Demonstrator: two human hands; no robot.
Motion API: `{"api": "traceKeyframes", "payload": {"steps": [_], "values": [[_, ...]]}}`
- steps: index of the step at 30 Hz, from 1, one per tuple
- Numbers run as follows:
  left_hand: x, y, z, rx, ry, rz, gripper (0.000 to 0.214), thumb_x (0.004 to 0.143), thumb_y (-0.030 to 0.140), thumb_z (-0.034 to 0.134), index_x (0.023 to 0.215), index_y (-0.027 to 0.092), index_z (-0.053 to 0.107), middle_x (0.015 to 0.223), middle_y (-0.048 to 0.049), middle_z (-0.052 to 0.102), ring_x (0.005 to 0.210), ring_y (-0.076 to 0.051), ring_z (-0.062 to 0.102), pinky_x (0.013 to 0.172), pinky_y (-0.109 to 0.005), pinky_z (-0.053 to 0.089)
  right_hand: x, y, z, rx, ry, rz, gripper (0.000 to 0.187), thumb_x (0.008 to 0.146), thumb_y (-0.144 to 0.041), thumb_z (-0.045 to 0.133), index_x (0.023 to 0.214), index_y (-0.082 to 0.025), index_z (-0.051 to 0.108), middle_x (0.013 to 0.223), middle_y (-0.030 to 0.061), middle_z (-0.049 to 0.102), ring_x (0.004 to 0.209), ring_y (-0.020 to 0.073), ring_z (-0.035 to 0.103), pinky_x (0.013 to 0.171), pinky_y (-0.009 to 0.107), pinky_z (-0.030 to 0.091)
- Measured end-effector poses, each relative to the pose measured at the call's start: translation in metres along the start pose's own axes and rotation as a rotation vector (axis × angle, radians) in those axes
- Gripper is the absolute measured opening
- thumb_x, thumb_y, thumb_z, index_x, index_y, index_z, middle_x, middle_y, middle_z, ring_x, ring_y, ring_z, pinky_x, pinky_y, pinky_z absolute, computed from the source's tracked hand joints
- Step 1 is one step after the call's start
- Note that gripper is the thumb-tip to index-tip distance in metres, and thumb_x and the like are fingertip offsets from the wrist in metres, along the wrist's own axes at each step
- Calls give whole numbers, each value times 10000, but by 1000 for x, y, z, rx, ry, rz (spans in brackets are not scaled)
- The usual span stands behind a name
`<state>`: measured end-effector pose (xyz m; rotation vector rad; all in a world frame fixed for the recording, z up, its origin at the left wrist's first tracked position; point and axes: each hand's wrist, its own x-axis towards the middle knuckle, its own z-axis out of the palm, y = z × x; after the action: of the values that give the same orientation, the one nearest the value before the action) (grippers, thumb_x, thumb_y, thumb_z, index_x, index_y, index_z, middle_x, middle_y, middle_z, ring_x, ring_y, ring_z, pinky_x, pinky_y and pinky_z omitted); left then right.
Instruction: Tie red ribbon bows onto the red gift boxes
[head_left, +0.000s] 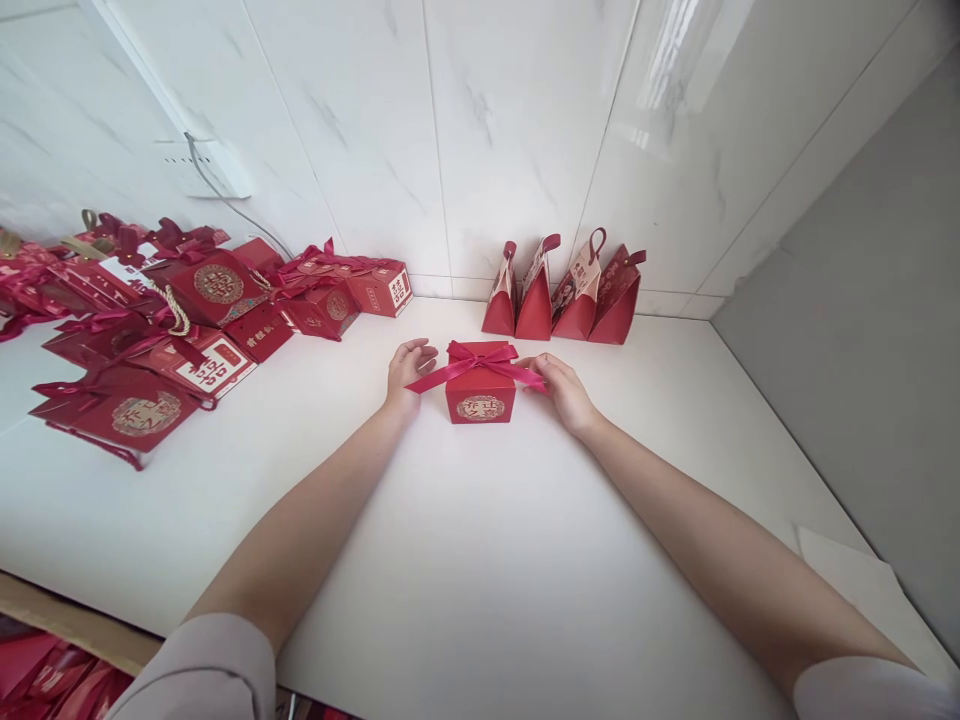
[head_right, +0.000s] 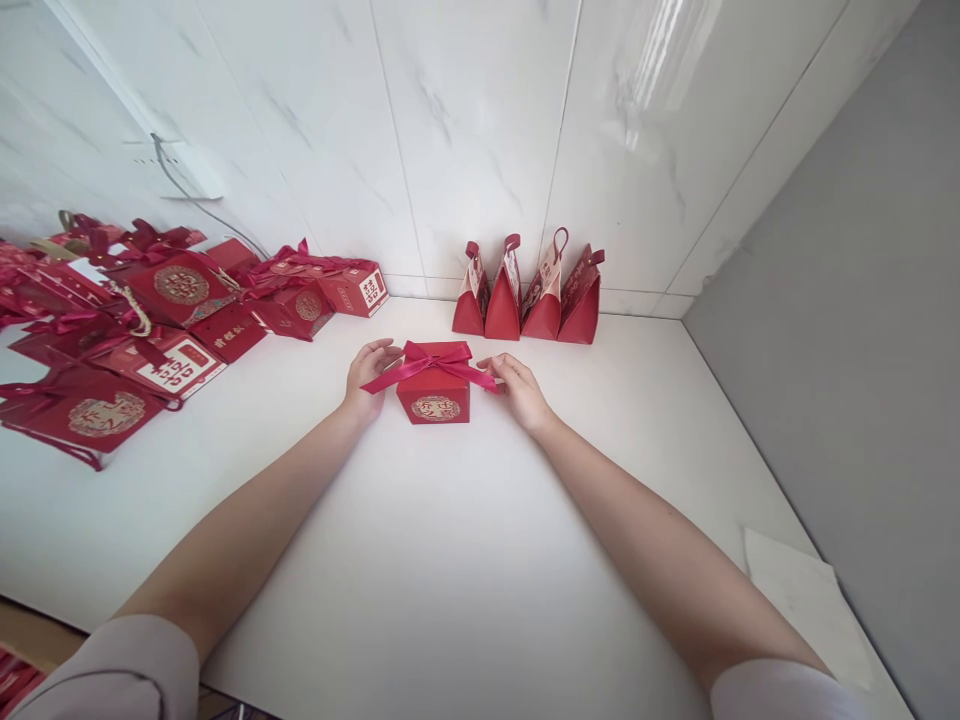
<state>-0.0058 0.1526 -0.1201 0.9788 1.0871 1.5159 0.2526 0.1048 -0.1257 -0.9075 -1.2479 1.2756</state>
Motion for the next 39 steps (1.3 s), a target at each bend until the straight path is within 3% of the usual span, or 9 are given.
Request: {"api": "traceKeyframes", "payload": {"steps": [4,8,13,16,22,26,30,35,39], "values": [[4,7,-1,39,8,-60,298,732,403,636,932,182,619,859,-47,666,875,-205,659,864,-374,510,-7,-11,1,-31,-339,51,265,833,-459,630,842,-204,700,930,56,719,944,228,643,886,369,466],[20,40,-15,131,80,-132,286,759,395,670,888,149,602,806,-74,661,803,-234,664,832,-427,512,-13,-19,4,-66,-620,139,268,872,-406,605,870,-185,755,1011,87,746,1002,240,661,907,382,462],[26,111,-34,260,169,-27,342,834,456,637,962,144,583,917,-63,658,905,-217,641,981,-450,446,-9,-13,3,22,-499,211,250,777,-408,729,870,-178,747,1012,90,744,953,212,675,897,375,494],[8,136,-21,466,139,49,430,730,524,742,996,211,616,1017,-93,685,1081,-320,603,1029,-471,397,-5,-7,2,62,-454,233,284,741,-415,767,891,-176,737,1057,95,730,961,204,674,904,378,510],[-47,127,36,1024,-63,41,924,299,451,942,1122,183,619,1122,-190,666,1265,-548,438,1044,-562,311,-8,-5,4,-5,-445,193,313,731,-440,772,894,-175,738,1016,84,731,951,199,672,909,382,517],[-57,124,41,1111,-197,0,1184,141,344,946,1255,201,569,1162,-184,634,1228,-542,485,1046,-513,321,-9,-5,7,-38,-436,174,333,718,-466,777,879,-177,741,949,72,737,896,189,671,896,384,522],[-52,127,30,1097,-271,-49,1136,255,295,936,1311,176,534,964,-124,680,1196,-484,535,1020,-455,352,-8,-2,7,-62,-435,166,339,699,-468,790,858,-173,741,900,61,734,868,183,664,873,375,528],[-63,125,23,1128,-343,76,1021,374,335,921,1317,194,557,926,-79,658,1109,-425,588,967,-392,388,-8,-1,7,-74,-444,176,318,713,-447,787,858,-168,743,903,66,730,863,181,660,851,363,529],[-86,160,2,1207,-395,183,959,389,284,919,1291,244,597,894,-33,644,1019,-359,632,948,-374,426,-9,0,5,-82,-447,178,294,734,-438,771,861,-175,744,936,71,732,897,188,662,876,375,525]]}}
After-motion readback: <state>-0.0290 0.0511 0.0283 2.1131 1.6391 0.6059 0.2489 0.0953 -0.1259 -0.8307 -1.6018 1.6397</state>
